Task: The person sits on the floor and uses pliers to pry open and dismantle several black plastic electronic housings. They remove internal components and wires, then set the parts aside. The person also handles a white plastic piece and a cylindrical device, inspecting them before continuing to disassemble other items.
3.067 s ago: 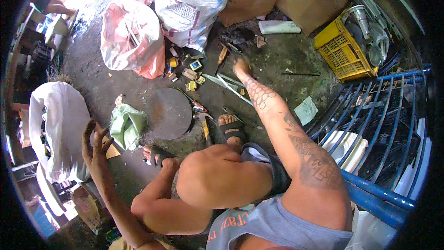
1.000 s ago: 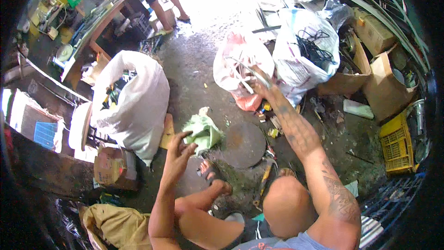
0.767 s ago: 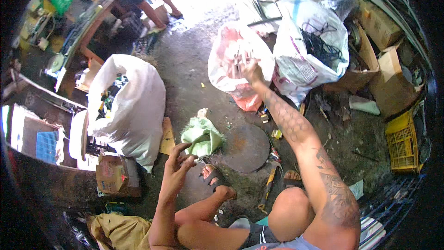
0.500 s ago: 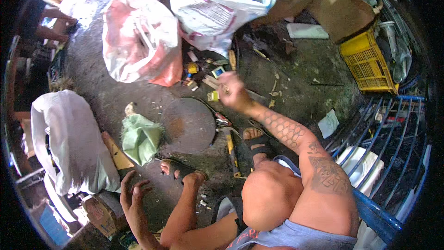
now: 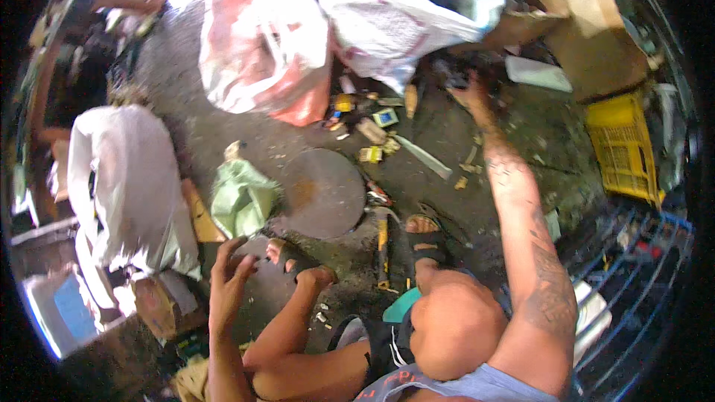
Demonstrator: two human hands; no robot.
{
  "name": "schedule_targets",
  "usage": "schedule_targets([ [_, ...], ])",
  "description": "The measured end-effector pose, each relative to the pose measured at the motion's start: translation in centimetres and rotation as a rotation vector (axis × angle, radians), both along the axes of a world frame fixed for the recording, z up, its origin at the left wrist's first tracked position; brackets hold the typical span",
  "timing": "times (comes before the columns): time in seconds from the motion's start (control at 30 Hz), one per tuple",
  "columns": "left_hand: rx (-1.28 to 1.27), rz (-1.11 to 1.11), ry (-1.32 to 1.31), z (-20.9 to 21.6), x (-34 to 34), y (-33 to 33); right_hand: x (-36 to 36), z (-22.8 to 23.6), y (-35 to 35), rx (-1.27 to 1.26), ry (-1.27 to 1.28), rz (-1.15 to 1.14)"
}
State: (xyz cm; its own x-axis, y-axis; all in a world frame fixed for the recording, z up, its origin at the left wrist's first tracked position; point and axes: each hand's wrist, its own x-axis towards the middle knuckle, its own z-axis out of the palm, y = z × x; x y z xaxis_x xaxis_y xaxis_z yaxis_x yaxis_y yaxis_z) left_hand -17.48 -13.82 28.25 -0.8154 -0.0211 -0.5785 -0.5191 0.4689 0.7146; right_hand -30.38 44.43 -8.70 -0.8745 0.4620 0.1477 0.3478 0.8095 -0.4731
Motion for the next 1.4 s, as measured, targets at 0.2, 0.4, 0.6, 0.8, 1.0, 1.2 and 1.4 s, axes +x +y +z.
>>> schedule_targets([
  [0.2, -0.054, -0.301, -0.070, -6.0, -5.0, -0.1, 1.0, 3.1, -0.6, -0.605, -0.090, -0.328],
  [0.4, 0.154, -0.410, -0.175, -11.7, -6.1, 4.0, 9.6, 11.4, -8.1, -0.494, 0.134, -0.095],
  [0.6, 0.748, -0.344, -0.387, -15.9, -4.3, 13.3, 15.1, 18.0, -19.2, -0.658, 0.092, 0.243],
  [0.8, 0.916, -0.169, -0.260, -14.3, -3.3, 14.4, 15.7, 22.0, -25.9, -0.508, 0.252, 0.583],
  [1.0, 0.693, -0.165, 0.013, -12.8, -2.7, 12.7, 15.9, 21.5, -26.7, -0.742, 0.130, 0.648],
  [1.2, 0.584, -0.223, 0.105, -13.5, -2.6, 12.2, 17.2, 20.6, -28.6, -1.308, 0.019, 0.467],
  [1.4, 0.732, -0.154, 0.093, -13.5, -1.8, 11.8, 18.0, 20.3, -29.6, -1.406, -0.095, 0.463],
])
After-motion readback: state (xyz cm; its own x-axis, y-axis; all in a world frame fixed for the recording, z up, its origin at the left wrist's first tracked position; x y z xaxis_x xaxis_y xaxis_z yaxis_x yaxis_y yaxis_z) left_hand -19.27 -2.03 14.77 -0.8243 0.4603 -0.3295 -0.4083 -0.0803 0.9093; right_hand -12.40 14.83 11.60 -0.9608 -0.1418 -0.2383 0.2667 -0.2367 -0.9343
